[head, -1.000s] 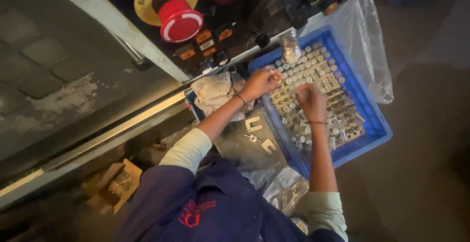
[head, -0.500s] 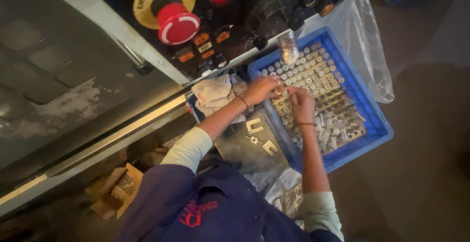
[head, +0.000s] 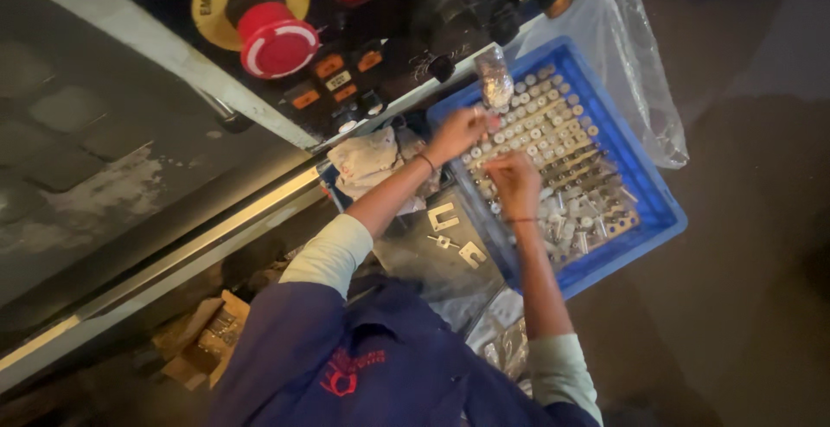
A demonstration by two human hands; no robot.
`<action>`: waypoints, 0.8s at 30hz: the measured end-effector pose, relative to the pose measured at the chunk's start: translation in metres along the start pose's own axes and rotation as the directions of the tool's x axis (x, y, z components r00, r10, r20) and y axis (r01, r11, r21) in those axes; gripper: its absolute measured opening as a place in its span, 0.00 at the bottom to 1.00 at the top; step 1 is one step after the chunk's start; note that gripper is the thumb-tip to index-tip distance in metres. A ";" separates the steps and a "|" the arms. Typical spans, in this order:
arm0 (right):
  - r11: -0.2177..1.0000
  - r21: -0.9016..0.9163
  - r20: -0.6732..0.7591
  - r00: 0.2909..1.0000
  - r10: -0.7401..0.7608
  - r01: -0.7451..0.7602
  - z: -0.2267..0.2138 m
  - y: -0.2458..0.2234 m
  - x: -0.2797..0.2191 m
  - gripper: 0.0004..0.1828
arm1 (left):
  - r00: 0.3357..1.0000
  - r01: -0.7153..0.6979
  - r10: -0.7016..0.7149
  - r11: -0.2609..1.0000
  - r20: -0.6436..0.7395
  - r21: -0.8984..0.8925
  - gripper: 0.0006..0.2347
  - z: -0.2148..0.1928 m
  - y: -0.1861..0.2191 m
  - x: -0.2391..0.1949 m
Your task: The person sorts and arranges small metal parts, including cylindrical rods and washers, within a blue plastic tray. They repeatedly pick up, inspect, and place the items into specific compartments of the tray, occasionally moving the tray itself.
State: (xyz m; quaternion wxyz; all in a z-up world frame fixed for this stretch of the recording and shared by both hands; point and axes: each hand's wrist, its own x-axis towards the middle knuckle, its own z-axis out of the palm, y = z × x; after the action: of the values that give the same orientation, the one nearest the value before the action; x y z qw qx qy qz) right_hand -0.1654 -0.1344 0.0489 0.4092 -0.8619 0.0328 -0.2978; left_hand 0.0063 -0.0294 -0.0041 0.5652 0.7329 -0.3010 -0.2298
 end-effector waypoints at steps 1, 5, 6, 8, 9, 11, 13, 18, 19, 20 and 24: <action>0.997 -0.032 0.056 0.997 -0.062 0.063 0.002 -0.008 0.003 0.07 | 1.000 -0.006 0.006 0.999 -0.002 -0.033 0.10 0.000 -0.004 0.004; 0.934 -0.191 0.211 0.942 -0.262 0.302 0.002 -0.032 0.020 0.07 | 0.995 -0.100 0.099 0.994 -0.034 -0.040 0.11 -0.002 -0.013 0.007; 0.904 -0.242 0.230 0.926 -0.299 0.352 0.002 -0.034 0.022 0.07 | 0.989 -0.139 0.139 0.990 -0.040 -0.009 0.11 -0.004 -0.014 0.006; 0.962 -0.191 0.295 0.946 -0.132 0.194 -0.003 -0.035 0.016 0.07 | 0.986 -0.164 0.161 0.981 -0.040 -0.103 0.11 0.003 -0.013 -0.001; 0.978 -0.173 0.327 0.944 -0.055 0.117 -0.005 -0.032 0.014 0.07 | 0.983 -0.184 0.180 0.972 -0.043 -0.148 0.11 0.004 -0.011 0.000; 0.982 -0.129 0.345 0.934 -0.088 0.141 -0.004 -0.027 0.010 0.05 | 0.991 -0.133 0.132 0.983 -0.018 -0.122 0.12 0.003 -0.004 -0.001; 0.973 -0.172 0.371 0.925 -0.084 0.157 -0.002 -0.020 0.004 0.04 | 0.996 -0.086 0.086 0.993 -0.005 -0.079 0.13 0.000 0.003 -0.003; 0.826 -0.438 0.404 0.898 -0.173 0.356 -0.008 -0.021 0.000 0.11 | 0.999 0.038 -0.043 0.976 0.017 0.215 0.16 -0.005 0.026 -0.010; 0.888 -0.360 0.350 0.923 -0.157 0.288 -0.012 -0.025 0.002 0.12 | 0.994 0.086 -0.088 0.996 0.060 0.038 0.18 -0.002 0.032 -0.012; 0.936 -0.274 0.297 0.945 -0.135 0.220 -0.015 -0.029 0.004 0.15 | 0.986 0.141 -0.126 0.980 0.110 -0.138 0.21 0.004 0.038 -0.016; 0.969 -0.023 0.171 0.954 0.247 -0.247 -0.022 -0.040 0.018 0.21 | 0.910 0.404 -0.147 0.529 0.388 -0.747 0.28 0.023 0.053 -0.023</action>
State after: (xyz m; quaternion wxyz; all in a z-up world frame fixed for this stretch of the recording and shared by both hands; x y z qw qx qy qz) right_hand -0.1697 -0.1283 0.0969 0.4438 -0.8738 0.1050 -0.1686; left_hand -0.0355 -0.0382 0.0414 0.7449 0.3892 -0.1165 -0.5292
